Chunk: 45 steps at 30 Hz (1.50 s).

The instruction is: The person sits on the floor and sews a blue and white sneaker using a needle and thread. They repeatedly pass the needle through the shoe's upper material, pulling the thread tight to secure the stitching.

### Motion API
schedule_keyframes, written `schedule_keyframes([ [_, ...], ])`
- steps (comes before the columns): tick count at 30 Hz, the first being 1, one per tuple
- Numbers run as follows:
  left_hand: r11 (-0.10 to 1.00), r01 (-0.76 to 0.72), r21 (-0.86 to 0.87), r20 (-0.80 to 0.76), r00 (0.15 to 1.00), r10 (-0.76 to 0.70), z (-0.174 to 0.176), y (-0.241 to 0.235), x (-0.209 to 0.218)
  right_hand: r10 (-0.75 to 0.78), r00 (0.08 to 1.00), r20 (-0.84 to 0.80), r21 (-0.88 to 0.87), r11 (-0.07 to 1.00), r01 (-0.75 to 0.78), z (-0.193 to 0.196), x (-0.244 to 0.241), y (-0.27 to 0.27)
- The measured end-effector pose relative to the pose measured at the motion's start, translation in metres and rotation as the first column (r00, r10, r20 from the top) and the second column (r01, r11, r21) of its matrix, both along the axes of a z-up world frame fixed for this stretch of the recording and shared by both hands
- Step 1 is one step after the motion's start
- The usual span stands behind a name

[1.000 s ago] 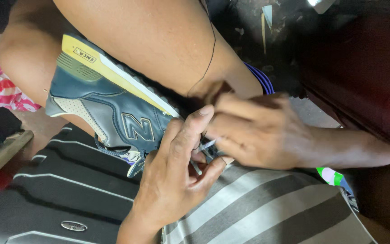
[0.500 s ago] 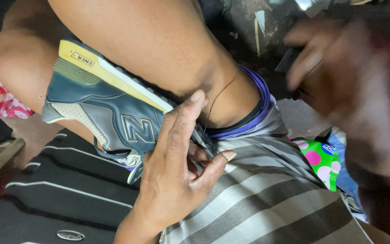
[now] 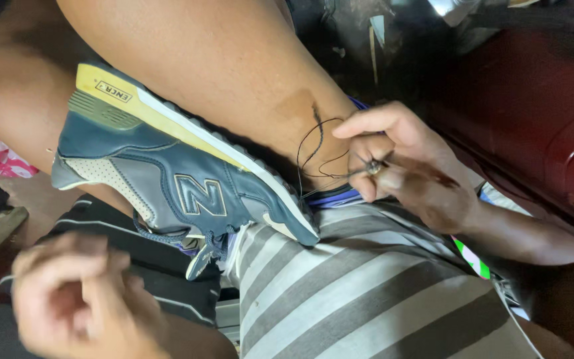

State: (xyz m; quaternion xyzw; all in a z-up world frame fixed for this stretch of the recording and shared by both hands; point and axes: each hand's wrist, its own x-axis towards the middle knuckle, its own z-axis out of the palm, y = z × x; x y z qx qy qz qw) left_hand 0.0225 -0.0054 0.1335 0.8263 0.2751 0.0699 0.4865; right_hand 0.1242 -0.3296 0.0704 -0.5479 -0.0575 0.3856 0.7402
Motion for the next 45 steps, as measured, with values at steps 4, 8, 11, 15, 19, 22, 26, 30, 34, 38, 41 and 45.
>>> schedule_keyframes([
  [4,0.959,0.284,0.005,-0.205,0.939,-0.277,-0.04,0.021,0.005,0.122,0.983,0.139,0.03,0.991,-0.127,-0.006,-0.009,0.019],
  [8,0.833,0.479,-0.277,-0.174,0.828,-0.534,-0.078,0.018,-0.005,0.173,0.983,0.06,-0.025,0.985,-0.171,0.0,-0.019,0.043],
  [11,0.841,0.5,-0.207,-0.122,0.84,-0.529,-0.093,0.013,-0.002,0.184,0.979,-0.092,-0.162,0.967,-0.197,0.004,-0.015,0.053],
  [15,0.922,0.301,-0.242,-0.143,0.929,-0.341,-0.089,0.01,-0.015,0.19,0.971,-0.144,-0.141,0.967,-0.211,0.003,-0.017,0.055],
  [19,0.946,0.002,-0.325,0.042,0.999,0.012,-0.085,0.039,-0.036,0.184,0.964,-0.19,-0.128,0.969,-0.21,-0.002,-0.014,0.06],
  [22,0.853,-0.07,-0.518,0.168,0.969,0.182,-0.082,0.079,-0.046,0.176,0.967,-0.184,-0.109,0.974,-0.198,-0.008,-0.012,0.056],
  [26,0.852,-0.271,-0.447,0.145,0.919,0.368,-0.089,0.103,-0.054,0.18,0.966,-0.187,-0.117,0.972,-0.203,-0.008,-0.015,0.056],
  [30,0.982,-0.148,-0.116,0.065,0.986,0.156,-0.089,0.094,-0.052,0.219,0.966,-0.139,-0.102,0.967,-0.234,-0.006,-0.01,0.055],
  [34,0.931,0.201,0.304,0.018,0.976,-0.216,-0.057,0.047,-0.036,0.303,0.949,-0.085,-0.151,0.938,-0.313,0.002,-0.003,0.053],
  [38,0.809,0.586,0.05,-0.223,0.796,-0.563,-0.067,0.025,-0.018,0.625,0.772,-0.118,-0.594,0.579,-0.559,0.011,0.013,0.046],
  [41,0.728,0.684,0.046,-0.263,0.711,-0.652,-0.091,0.019,-0.008,0.71,0.676,0.197,-0.709,0.579,-0.402,0.019,0.026,0.024],
  [45,0.822,0.513,-0.248,-0.199,0.803,-0.561,-0.099,0.022,-0.015,0.896,0.327,0.301,-0.895,0.383,-0.227,0.029,0.033,-0.006],
])
